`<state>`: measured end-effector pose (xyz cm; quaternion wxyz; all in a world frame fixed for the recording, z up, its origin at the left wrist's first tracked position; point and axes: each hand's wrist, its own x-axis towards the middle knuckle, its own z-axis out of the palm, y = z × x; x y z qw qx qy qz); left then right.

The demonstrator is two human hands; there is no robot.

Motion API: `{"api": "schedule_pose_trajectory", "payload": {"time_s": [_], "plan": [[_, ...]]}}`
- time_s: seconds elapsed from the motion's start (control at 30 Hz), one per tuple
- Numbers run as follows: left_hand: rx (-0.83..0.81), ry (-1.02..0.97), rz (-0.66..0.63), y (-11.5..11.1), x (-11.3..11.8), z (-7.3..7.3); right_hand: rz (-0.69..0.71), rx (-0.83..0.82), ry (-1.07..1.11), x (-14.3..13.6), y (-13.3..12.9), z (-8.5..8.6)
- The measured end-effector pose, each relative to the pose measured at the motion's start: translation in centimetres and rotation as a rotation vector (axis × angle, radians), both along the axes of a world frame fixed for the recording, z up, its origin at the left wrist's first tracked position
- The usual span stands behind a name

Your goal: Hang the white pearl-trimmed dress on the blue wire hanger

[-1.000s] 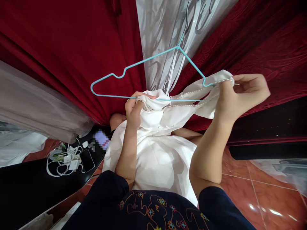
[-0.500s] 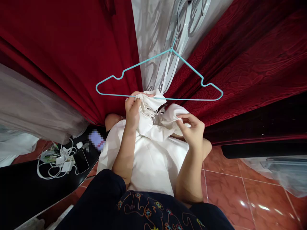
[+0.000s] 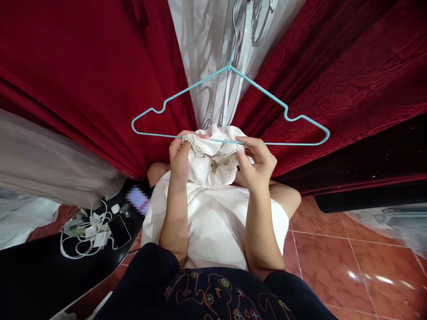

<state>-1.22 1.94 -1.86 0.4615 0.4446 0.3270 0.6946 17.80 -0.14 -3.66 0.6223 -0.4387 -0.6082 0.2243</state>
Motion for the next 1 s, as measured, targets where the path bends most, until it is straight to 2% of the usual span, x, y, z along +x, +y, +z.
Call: {"api": "schedule_pose_trajectory", "payload": {"time_s": [0.07,0.27,0.33,0.47,0.57,0.7,0.77,0.83,0.9,1.0], "plan": [[-0.019,-0.021,-0.004,0.1,0.1,0.0,-0.002,0.017,-0.027,0.3,-0.3,0.2],[-0.029,0.013,-0.012,-0.1,0.1,-0.5,-0.016,-0.068,-0.013,0.5,0.4,0.9],[-0.043,0.123,-0.039,-0.2,-0.5,-0.8,-0.041,-0.085,-0.013,0.8,0.8,1.1],[-0.004,0.511,-0.095,0.1,-3.0,-1.7,-0.095,-0.091,-0.036,2.3,1.3,1.5],[0.029,0.651,0.069,0.8,-5.5,-2.8,-0.097,-0.073,-0.052,3.0,1.5,1.8],[-0.059,0.483,0.394,1.4,-8.3,-3.7,-0.094,-0.070,-0.075,3.0,1.3,1.6],[-0.054,0.403,0.583,1.7,-9.3,-3.2,-0.091,-0.070,-0.084,2.9,1.2,1.4],[-0.030,0.375,0.719,2.2,-9.9,-2.1,-0.076,-0.070,-0.083,2.9,1.1,1.4],[-0.009,0.380,0.751,2.9,-10.1,-0.6,-0.060,-0.066,-0.077,2.9,1.1,1.3],[0.021,0.436,0.706,4.0,-10.0,1.8,-0.050,-0.053,-0.071,2.9,1.1,1.2]]}}
